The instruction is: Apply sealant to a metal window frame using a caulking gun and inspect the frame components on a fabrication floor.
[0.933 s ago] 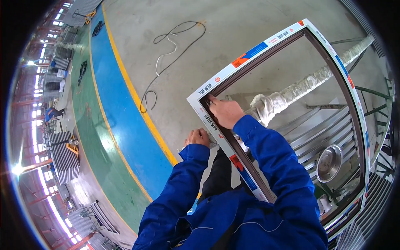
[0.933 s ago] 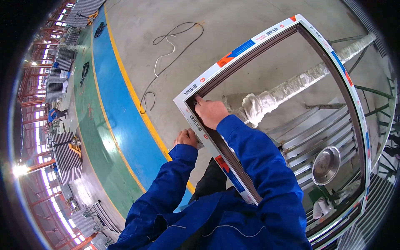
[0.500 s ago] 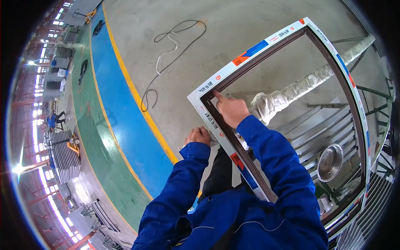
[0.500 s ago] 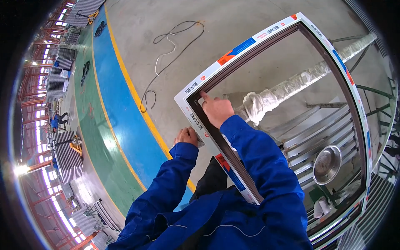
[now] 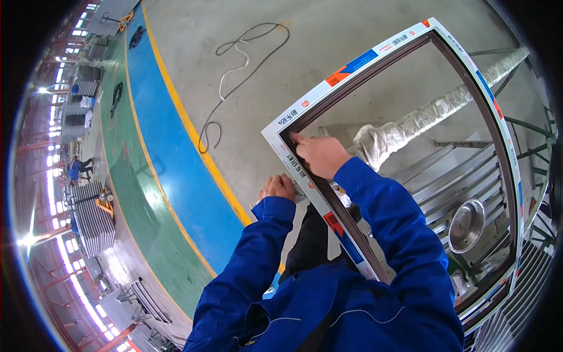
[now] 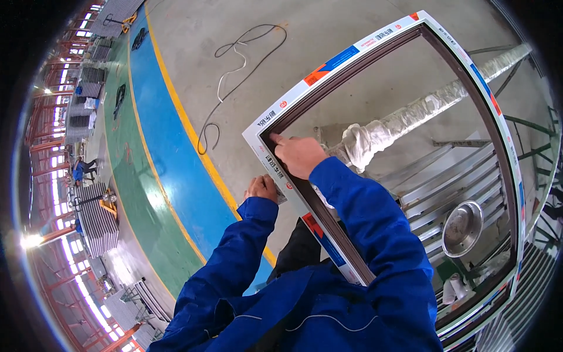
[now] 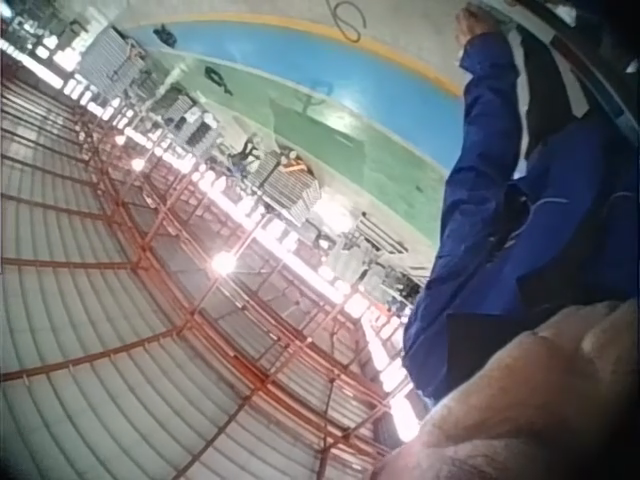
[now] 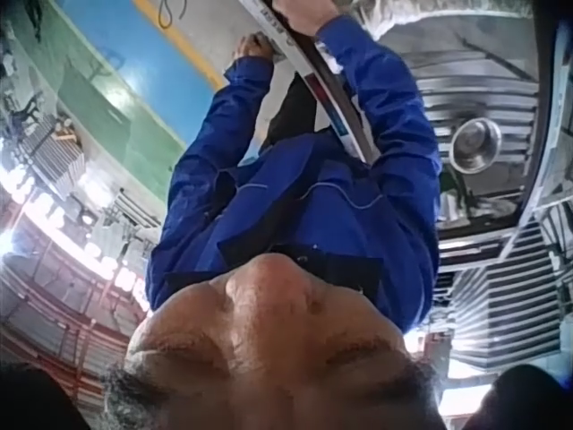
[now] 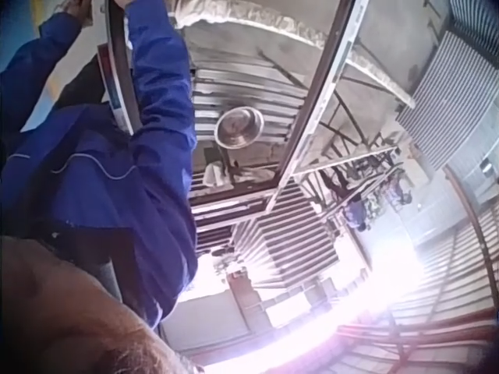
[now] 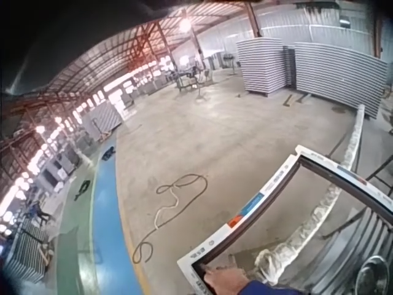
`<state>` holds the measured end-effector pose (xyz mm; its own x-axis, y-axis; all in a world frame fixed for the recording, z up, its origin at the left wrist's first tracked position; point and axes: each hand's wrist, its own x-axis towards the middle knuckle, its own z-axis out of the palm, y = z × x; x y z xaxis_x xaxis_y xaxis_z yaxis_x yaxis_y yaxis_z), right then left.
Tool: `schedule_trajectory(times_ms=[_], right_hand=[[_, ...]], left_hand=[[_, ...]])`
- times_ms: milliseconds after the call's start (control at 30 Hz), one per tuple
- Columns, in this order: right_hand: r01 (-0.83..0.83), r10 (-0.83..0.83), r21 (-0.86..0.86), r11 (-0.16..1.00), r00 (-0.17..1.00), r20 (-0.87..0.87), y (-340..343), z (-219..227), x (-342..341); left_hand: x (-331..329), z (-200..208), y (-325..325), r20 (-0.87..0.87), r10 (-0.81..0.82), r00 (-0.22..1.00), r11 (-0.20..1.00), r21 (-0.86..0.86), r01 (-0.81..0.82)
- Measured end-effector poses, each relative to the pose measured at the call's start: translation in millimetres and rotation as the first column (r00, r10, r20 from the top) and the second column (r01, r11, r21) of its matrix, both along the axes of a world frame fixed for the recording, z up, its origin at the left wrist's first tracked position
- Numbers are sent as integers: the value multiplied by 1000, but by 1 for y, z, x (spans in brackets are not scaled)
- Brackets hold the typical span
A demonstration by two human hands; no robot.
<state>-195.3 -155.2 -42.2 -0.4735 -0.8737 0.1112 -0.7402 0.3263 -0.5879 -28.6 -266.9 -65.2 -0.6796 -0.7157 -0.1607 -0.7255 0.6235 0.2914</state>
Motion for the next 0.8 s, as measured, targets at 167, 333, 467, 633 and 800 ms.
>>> schedule_trajectory(times_ms=[167,333,467,633,800], right_hand=[[-209,208,198,958,978,25,-8,5,-8],[-326,305,296,898,945,116,13,11,-6],[-261,251,110,959,963,95,19,10,0],[-194,175,170,966,977,119,4,5,-1],[-55,68,-41,998,860,505,4,-1,-6]], left_hand=[[1,-6,-2,4,-1,1000,1000,4,1],[2,-6,-4,21,14,1000,1000,16,-14],[2,-4,-2,55,1,999,1000,9,-1],[3,-12,-2,29,0,1000,1000,17,-1],[5,-13,-3,23,12,1000,1000,6,-13]])
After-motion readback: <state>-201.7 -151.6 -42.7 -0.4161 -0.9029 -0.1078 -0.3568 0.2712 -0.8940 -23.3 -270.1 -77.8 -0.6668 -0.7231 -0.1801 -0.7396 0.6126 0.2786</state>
